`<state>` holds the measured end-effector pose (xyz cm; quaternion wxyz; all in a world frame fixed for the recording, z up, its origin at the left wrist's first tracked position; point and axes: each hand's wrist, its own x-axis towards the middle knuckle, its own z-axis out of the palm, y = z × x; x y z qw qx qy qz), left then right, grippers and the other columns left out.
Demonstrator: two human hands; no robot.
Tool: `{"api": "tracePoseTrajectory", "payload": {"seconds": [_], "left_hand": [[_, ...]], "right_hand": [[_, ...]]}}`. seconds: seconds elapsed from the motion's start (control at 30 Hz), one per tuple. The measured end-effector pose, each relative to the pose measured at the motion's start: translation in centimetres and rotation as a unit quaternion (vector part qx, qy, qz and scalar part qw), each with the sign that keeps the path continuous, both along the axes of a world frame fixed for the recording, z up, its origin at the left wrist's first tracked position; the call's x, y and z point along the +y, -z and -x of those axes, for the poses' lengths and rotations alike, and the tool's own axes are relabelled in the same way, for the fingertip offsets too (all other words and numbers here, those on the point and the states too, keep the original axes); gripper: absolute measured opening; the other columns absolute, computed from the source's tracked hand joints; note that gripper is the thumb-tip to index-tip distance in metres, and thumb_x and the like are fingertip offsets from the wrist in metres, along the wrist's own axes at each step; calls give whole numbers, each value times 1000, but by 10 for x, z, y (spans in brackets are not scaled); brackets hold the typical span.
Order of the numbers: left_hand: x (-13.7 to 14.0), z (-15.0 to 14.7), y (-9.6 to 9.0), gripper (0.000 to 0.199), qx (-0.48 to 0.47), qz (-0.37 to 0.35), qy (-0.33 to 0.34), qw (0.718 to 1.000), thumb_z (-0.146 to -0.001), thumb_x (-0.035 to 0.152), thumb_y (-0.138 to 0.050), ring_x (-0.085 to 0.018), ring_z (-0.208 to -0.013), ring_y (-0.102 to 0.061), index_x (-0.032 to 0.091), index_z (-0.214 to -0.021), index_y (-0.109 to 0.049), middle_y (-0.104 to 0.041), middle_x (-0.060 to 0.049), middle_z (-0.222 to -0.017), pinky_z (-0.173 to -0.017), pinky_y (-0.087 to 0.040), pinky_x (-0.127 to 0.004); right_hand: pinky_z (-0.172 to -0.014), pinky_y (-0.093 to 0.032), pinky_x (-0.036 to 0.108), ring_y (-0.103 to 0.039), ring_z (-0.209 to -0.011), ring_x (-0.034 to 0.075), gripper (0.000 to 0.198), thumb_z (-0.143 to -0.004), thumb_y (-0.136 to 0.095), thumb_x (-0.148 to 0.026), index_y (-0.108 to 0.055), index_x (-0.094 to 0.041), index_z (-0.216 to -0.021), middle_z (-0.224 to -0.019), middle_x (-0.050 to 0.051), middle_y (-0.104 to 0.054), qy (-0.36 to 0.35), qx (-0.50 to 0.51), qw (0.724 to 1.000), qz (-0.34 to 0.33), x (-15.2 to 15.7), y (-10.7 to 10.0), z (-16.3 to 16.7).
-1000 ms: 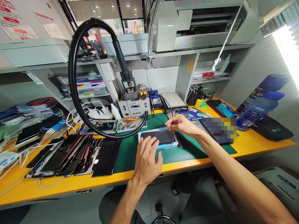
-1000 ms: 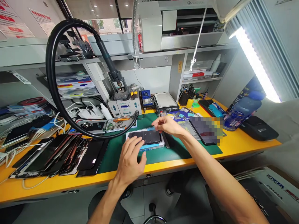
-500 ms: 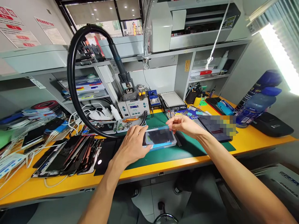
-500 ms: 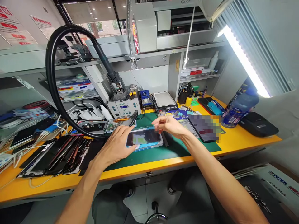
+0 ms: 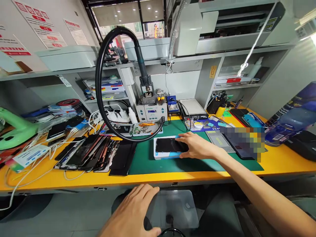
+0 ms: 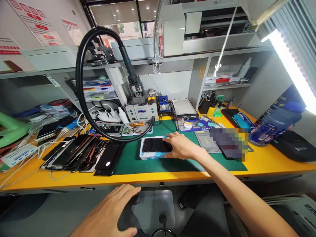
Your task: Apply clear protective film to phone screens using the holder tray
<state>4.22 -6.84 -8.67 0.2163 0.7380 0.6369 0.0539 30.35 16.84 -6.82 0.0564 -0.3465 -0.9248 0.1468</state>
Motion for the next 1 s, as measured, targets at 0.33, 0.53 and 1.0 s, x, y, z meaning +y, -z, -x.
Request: {"api": "tracePoseTrajectory", "payload": {"seconds": [0.33, 0.53, 1.0], "left_hand": [[-33, -16, 44, 59, -168, 122, -29, 978, -80, 59, -69, -31, -119, -60, 35, -134, -61, -65, -6, -127, -105, -47, -46], [-46, 1, 64, 72, -207, 104, -58, 971, -72, 67, -71, -32, -116, -59, 35, -135, -58, -62, -6, -128, -101, -48, -45], [-66, 23, 47, 64, -231, 116, -108, 960, -74, 66, -70, -32, -123, -58, 35, -130, -62, -64, -5, -133, -110, -43, -47]], "right_hand": [[-86, -54, 46, -66, -104, 35, 69, -78, -78, -45, -60, -27, -143, -117, 16, -68, -11, -44, 998, -33, 13, 3, 5], [-81, -56, 51, -68, -105, 39, 63, -75, -80, -62, -67, -36, -131, -124, 21, -68, 41, 0, 999, 3, 26, -4, -10], [-85, -55, 41, -68, -99, 30, 60, -79, -75, -59, -69, -28, -130, -113, 9, -71, -40, 35, 993, 107, -86, -32, 202]]}}
